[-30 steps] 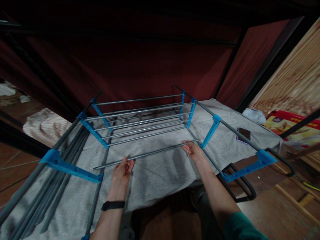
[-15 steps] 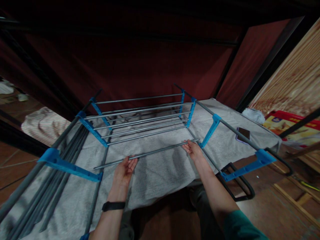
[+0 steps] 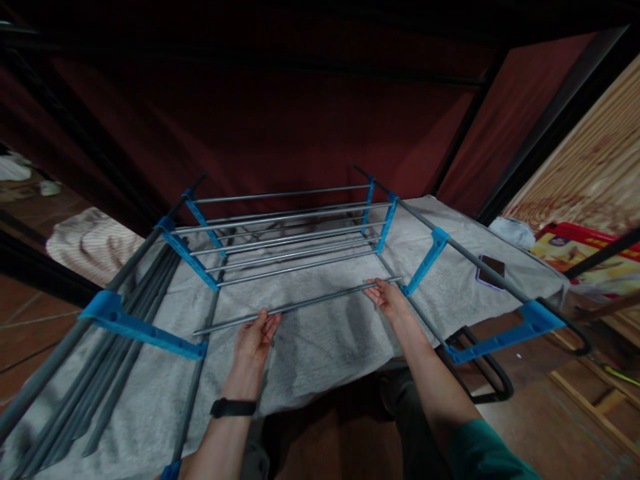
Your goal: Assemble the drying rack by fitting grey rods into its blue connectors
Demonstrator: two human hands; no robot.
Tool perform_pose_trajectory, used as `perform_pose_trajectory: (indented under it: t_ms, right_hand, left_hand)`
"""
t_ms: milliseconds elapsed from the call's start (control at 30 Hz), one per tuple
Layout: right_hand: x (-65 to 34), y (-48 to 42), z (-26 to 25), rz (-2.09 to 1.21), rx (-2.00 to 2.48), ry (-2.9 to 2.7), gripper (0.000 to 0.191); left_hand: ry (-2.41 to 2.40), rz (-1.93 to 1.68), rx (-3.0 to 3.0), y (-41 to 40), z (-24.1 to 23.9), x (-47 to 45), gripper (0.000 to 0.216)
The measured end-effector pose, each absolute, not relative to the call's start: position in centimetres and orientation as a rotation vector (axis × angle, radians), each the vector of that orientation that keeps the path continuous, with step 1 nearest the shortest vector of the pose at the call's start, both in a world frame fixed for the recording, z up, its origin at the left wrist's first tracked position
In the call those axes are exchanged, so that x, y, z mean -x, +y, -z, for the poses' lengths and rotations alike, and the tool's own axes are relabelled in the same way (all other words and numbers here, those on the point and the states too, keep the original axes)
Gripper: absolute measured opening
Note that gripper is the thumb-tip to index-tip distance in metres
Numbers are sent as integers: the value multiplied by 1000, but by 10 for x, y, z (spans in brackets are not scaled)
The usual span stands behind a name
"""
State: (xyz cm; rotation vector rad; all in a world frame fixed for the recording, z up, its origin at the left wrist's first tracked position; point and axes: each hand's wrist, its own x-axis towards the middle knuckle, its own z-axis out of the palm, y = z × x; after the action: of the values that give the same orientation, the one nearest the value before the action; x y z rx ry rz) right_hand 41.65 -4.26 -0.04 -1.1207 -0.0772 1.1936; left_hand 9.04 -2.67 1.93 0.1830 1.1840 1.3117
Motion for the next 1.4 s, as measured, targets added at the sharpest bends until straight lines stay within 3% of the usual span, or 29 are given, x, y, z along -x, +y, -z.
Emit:
perform_pose_trajectory:
  t_ms: [233,533,700,1400]
  right_hand:
    - [-417,-40,3,-1179,1134,-82,16]
    - [-428,-36,15,-1144,1238,-78,20]
    - [-435,-35,20,-1101,1280,-78,17]
    - [-447,-24,26,-1218,1263,-54,22]
  left_hand:
    - [1039,-1392,-322,-32,-16,-94,13]
    - [860,-1625,-456,-39,-22,-92,32]
    - [905,-1737,-469,-42,-28,-81,40]
    - [1264,-1841,-627,-46,-26,-67,30]
